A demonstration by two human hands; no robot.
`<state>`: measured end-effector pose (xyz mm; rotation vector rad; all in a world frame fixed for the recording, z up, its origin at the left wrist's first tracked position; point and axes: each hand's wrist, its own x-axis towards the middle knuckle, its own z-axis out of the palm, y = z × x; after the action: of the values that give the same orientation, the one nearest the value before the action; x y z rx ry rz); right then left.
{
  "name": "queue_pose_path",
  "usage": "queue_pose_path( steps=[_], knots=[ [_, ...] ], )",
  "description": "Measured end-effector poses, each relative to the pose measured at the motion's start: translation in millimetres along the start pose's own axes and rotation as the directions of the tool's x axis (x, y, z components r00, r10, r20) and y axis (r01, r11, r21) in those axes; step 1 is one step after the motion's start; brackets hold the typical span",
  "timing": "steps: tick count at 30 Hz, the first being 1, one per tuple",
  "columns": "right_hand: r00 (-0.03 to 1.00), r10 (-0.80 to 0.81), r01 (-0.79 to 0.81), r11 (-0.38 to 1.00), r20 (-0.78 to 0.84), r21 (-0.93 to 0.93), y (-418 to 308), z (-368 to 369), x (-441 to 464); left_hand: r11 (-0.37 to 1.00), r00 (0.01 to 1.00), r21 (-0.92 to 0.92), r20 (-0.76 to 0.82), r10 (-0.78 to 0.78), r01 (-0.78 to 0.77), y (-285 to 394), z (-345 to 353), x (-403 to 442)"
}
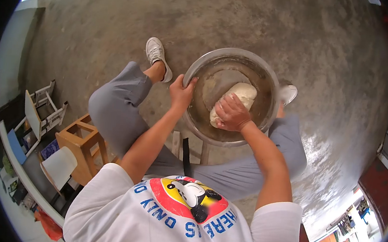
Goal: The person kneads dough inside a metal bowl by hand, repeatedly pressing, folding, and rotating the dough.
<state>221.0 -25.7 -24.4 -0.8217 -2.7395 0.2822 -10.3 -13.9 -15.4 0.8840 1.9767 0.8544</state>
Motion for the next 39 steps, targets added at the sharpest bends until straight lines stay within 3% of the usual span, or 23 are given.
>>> queue_pose_path(
  steps=[3,6,9,12,13,16,20,22,25,29,39],
  knots=[
    [1.000,-0.017,0.017,0.999,0.005,0.040,2.8,5.0,40.0,1.000,1.000,0.019,0.000,0.004,-0.004,-5.9,1.1,3.5],
    [0.991,0.098,-0.102,0.994,0.086,0.033,-1.9,28.7,72.2,1.000,1.000,0.002,0.001,0.030,-0.030,-13.5,2.7,4.9],
    [0.982,0.189,-0.190,0.980,-0.011,-0.054,-3.2,50.0,100.0,0.999,0.999,0.002,-0.010,0.044,-0.044,-5.4,1.4,4.5],
    [0.953,0.287,-0.278,0.956,0.102,-0.093,-2.0,58.7,112.1,0.990,0.995,0.104,-0.028,0.097,-0.094,-0.5,-3.6,4.4],
    [0.929,0.301,-0.284,0.953,0.214,-0.107,-2.2,51.2,115.1,0.982,0.992,0.150,-0.028,0.125,-0.119,-0.3,-2.6,6.7],
    [0.957,0.221,-0.194,0.969,0.186,-0.155,-6.0,30.7,108.9,0.977,0.985,0.132,-0.029,0.171,-0.166,-5.0,-2.0,9.8],
    [0.922,0.303,-0.309,0.951,0.242,-0.015,-10.7,-33.9,66.9,0.981,0.986,0.111,-0.025,0.163,-0.159,-10.3,-1.0,12.5],
    [0.920,0.251,-0.291,0.952,0.302,0.097,5.0,-49.8,29.8,0.980,0.987,0.123,-0.018,0.162,-0.159,-9.2,0.3,12.5],
    [0.998,0.059,-0.060,0.998,0.036,0.032,8.7,-57.7,-16.4,0.986,0.994,0.125,0.002,0.108,-0.108,1.4,-2.9,9.2],
    [0.999,0.011,-0.011,1.000,0.039,-0.001,14.8,-37.4,-32.0,0.987,0.997,0.139,-0.001,0.079,-0.078,-11.1,3.7,15.4],
    [0.995,0.066,-0.056,0.990,-0.076,0.127,29.1,5.5,36.4,0.996,0.999,0.085,-0.020,0.040,-0.039,12.8,1.5,4.1]
  ],
)
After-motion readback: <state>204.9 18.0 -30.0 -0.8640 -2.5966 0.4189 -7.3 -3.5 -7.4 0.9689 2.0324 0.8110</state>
